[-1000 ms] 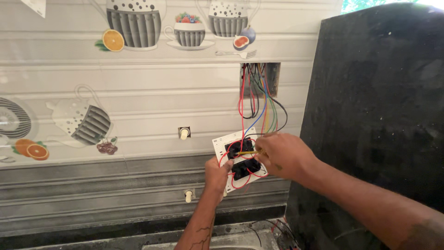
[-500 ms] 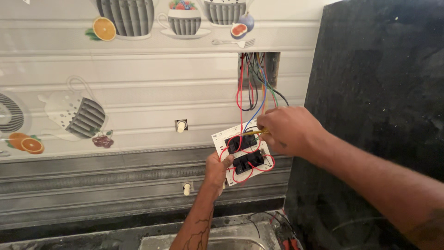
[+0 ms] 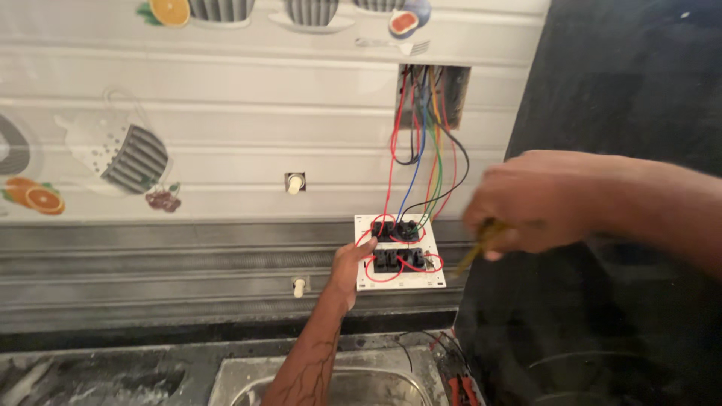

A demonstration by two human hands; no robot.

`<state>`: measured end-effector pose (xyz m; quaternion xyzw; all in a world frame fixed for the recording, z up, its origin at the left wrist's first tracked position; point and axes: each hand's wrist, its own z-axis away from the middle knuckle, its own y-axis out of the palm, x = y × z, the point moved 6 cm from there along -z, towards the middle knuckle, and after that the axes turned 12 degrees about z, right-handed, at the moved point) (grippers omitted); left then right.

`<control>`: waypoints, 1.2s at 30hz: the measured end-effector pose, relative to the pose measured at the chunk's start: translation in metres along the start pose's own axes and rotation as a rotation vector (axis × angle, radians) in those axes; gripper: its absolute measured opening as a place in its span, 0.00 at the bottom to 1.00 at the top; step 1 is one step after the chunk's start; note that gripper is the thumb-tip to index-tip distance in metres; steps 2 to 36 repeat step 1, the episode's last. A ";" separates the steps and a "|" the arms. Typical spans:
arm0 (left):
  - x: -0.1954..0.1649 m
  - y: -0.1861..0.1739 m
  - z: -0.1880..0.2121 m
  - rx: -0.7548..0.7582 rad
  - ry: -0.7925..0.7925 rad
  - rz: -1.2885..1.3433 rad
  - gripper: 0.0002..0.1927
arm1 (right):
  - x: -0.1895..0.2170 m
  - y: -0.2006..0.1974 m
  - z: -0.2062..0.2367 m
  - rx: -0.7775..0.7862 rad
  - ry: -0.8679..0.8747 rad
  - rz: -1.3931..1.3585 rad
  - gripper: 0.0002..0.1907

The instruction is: The person connects wires to a white switch plate using a screwdriver and pliers, then fits the plate toward a wall box.

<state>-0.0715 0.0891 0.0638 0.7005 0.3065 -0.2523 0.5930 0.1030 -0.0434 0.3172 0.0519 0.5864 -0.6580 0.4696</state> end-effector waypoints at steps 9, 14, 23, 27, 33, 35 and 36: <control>0.001 -0.003 -0.002 -0.036 -0.023 -0.010 0.21 | 0.000 0.001 0.002 0.019 -0.005 0.051 0.11; 0.001 -0.003 -0.002 -0.036 -0.023 -0.010 0.21 | 0.000 0.001 0.002 0.019 -0.005 0.051 0.11; 0.001 -0.003 -0.002 -0.036 -0.023 -0.010 0.21 | 0.000 0.001 0.002 0.019 -0.005 0.051 0.11; 0.001 -0.003 -0.002 -0.036 -0.023 -0.010 0.21 | 0.000 0.001 0.002 0.019 -0.005 0.051 0.11; 0.001 -0.003 -0.002 -0.036 -0.023 -0.010 0.21 | 0.000 0.001 0.002 0.019 -0.005 0.051 0.11; 0.001 -0.003 -0.002 -0.036 -0.023 -0.010 0.21 | 0.000 0.001 0.002 0.019 -0.005 0.051 0.11; 0.001 -0.003 -0.002 -0.036 -0.023 -0.010 0.21 | 0.000 0.001 0.002 0.019 -0.005 0.051 0.11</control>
